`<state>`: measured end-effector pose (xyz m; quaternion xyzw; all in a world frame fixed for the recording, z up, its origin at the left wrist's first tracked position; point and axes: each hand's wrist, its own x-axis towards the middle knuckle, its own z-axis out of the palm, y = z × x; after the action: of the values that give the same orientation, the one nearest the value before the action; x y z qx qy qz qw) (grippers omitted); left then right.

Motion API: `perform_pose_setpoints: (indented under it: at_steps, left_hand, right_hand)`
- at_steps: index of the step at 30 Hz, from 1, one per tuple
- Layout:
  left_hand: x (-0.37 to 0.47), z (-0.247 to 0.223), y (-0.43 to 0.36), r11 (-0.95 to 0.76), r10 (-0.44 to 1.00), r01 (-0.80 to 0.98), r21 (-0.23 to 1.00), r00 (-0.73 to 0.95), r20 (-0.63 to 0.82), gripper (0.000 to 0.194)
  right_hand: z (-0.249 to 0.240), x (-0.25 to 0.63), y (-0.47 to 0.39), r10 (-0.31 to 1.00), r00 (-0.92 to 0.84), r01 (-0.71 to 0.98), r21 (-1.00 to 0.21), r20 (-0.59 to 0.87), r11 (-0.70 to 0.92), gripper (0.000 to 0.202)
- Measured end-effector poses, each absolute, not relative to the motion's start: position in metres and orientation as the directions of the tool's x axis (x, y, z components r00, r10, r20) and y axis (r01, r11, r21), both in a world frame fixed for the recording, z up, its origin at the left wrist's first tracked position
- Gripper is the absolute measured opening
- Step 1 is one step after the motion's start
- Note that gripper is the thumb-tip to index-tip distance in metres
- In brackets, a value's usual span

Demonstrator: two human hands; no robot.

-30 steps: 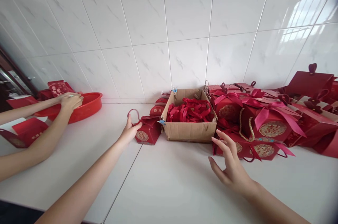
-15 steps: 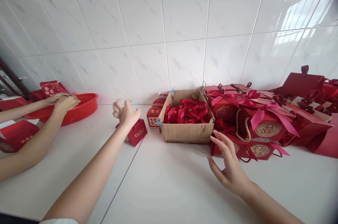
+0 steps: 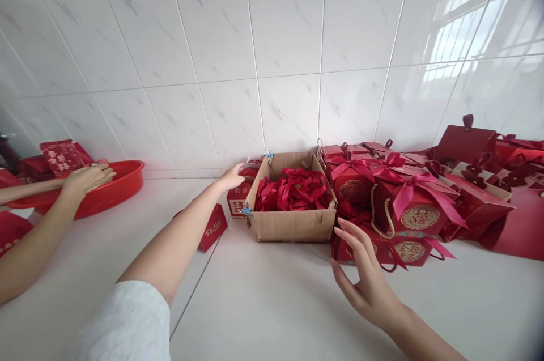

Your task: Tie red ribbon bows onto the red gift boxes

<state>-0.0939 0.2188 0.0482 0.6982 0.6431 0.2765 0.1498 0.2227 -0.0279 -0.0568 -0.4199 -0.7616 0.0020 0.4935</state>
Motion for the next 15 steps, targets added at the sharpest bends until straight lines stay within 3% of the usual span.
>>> perform_pose_setpoints:
  at_steps: [9,15]
  left_hand:
    - [-0.103,0.050,0.232,-0.126,0.986,0.885,0.448,0.061,0.156,0.030]
    - [-0.121,0.098,0.216,-0.135,0.962,0.896,0.423,0.017,0.271,0.031]
  right_hand:
    - [-0.055,0.227,-0.025,0.641,-0.140,0.633,-0.429,0.755,0.645,0.050]
    - [-0.052,0.229,-0.026,0.629,-0.125,0.629,-0.429,0.767,0.648,0.049]
